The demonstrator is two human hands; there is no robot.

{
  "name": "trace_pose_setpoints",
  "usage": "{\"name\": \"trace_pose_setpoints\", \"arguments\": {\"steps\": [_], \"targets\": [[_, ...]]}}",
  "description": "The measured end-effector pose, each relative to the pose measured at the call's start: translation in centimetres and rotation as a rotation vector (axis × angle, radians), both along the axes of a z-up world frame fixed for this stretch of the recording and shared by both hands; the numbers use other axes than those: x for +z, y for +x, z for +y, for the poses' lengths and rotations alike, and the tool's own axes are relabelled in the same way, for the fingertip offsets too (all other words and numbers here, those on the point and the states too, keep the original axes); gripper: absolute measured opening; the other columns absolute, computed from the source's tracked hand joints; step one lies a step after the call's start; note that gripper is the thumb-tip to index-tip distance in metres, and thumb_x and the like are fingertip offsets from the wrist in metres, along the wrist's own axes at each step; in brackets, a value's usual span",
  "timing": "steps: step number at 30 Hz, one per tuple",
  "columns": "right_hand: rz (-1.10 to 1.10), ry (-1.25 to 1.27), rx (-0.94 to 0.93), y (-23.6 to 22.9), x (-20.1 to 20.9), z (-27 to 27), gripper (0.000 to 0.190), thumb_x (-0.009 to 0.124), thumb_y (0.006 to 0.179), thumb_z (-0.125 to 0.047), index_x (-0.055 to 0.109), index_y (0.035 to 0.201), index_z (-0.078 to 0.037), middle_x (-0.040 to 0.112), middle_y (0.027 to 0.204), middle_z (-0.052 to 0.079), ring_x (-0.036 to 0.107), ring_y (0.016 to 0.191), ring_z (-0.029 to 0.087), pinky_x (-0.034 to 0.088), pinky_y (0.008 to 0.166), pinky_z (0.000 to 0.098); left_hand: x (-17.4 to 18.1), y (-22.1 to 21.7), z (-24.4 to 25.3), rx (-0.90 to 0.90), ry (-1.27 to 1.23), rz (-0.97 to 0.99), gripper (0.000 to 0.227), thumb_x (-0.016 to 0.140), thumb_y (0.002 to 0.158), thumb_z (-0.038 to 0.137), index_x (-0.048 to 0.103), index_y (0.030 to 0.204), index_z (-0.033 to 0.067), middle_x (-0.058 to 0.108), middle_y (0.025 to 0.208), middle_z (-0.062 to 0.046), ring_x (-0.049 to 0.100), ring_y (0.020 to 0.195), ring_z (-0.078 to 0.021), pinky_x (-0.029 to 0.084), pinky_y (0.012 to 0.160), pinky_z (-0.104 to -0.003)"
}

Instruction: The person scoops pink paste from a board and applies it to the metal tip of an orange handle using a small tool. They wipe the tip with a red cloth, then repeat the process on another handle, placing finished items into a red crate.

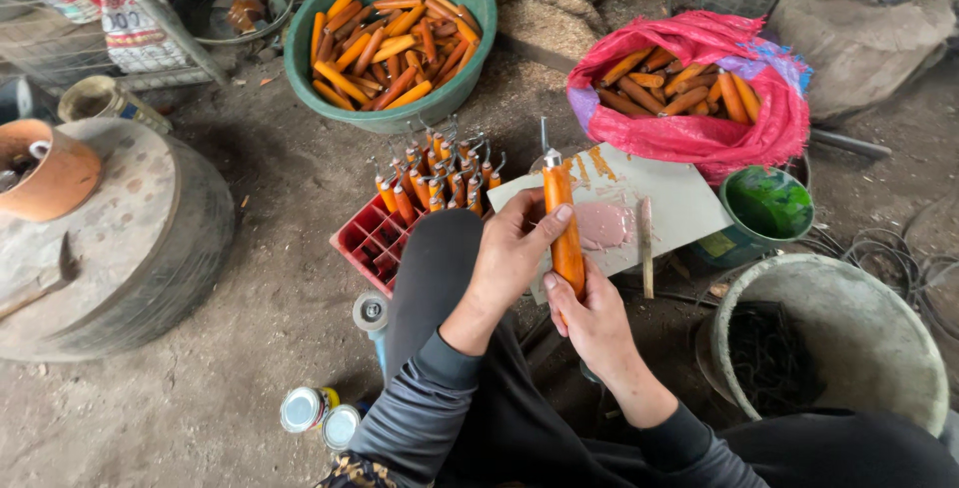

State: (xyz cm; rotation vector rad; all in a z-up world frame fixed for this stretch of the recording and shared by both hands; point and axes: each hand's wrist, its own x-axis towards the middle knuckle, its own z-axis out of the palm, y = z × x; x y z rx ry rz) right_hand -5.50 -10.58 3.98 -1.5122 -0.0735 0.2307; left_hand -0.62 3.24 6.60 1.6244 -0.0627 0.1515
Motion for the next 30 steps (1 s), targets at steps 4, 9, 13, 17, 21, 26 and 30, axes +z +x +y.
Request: {"name": "trace_pose_setpoints", "arguments": {"steps": [4,9,13,17,21,26,30], "targets": [[-0.161,-0.541,0.172,-0.3,-1.8,-0.2,0.040,0.072,0.089,-0.030,0.058,0.110,0.001,0.061,0.073,0.015,0.059,0.061,0.021,0.052,0.058,0.0335,2.3,-1.4,4.1,0.144,0.142,-0.115,0.031,0.073,0.097,0.025,0.070,0.114,-0.0005,0.071,0.088,-0.004,0.061,0.083,-0.0079,0.055,0.074,-0.027],[-0.485,-0.702,0.282,-3.1,-6.9,1.9,0.085,0.062,0.096,-0.033,0.012,0.148,0.013,0.022,0.150,0.038,0.029,0.138,0.049,0.034,0.109,0.0456,2.1,-2.4,14.7,0.430,0.284,-0.239,0.026,0.070,0.100,0.019,0.068,0.118,0.0009,0.074,0.098,-0.006,0.066,0.089,-0.0106,0.057,0.080,-0.028],[-0.371,-0.601,0.302,-4.7,-10.4,1.6,0.092,0.052,0.101,-0.025,-0.014,0.153,0.013,-0.007,0.163,0.037,0.005,0.153,0.050,0.017,0.122,0.0431,-2.6,-1.1,21.9,0.536,0.407,-0.278,0.033,0.070,0.101,0.016,0.060,0.128,-0.0011,0.075,0.111,-0.011,0.071,0.099,-0.0155,0.057,0.087,-0.032],[-0.335,-0.639,0.249,-5.6,-11.9,1.0,0.090,0.051,0.099,-0.023,-0.011,0.155,0.010,-0.004,0.165,0.034,0.006,0.155,0.047,0.017,0.122,0.0419,-10.9,2.5,26.3,0.533,0.349,-0.138,0.039,0.068,0.100,0.015,0.057,0.134,0.0020,0.075,0.113,-0.011,0.075,0.101,-0.0182,0.061,0.086,-0.034],[-0.234,-0.680,0.214,-6.3,-10.7,0.8,0.089,0.051,0.098,-0.021,-0.011,0.156,0.007,0.001,0.166,0.033,0.010,0.155,0.044,0.019,0.122,0.0415,-19.6,6.7,27.7,0.503,0.585,0.027,0.030,0.070,0.100,0.014,0.062,0.127,0.0036,0.073,0.112,-0.015,0.074,0.100,-0.0267,0.058,0.087,-0.038],[-0.091,-0.677,0.138,-6.6,-8.9,1.8,0.090,0.049,0.099,-0.024,-0.014,0.157,0.003,0.010,0.166,0.029,0.021,0.153,0.041,0.030,0.116,0.0393,-27.2,10.1,28.0,0.469,0.491,-0.045,0.044,0.068,0.094,0.009,0.056,0.136,0.0034,0.060,0.124,-0.023,0.069,0.100,-0.0349,0.056,0.085,-0.042],[0.030,-0.701,0.096,-5.9,-8.9,2.1,0.090,0.048,0.098,-0.025,-0.015,0.158,-0.003,0.012,0.167,0.026,0.032,0.148,0.038,0.039,0.110,0.0374,-30.8,11.7,28.4,0.434,0.560,-0.066,0.042,0.066,0.097,0.008,0.056,0.138,0.0036,0.061,0.126,-0.023,0.066,0.105,-0.0379,0.054,0.089,-0.043]]}}
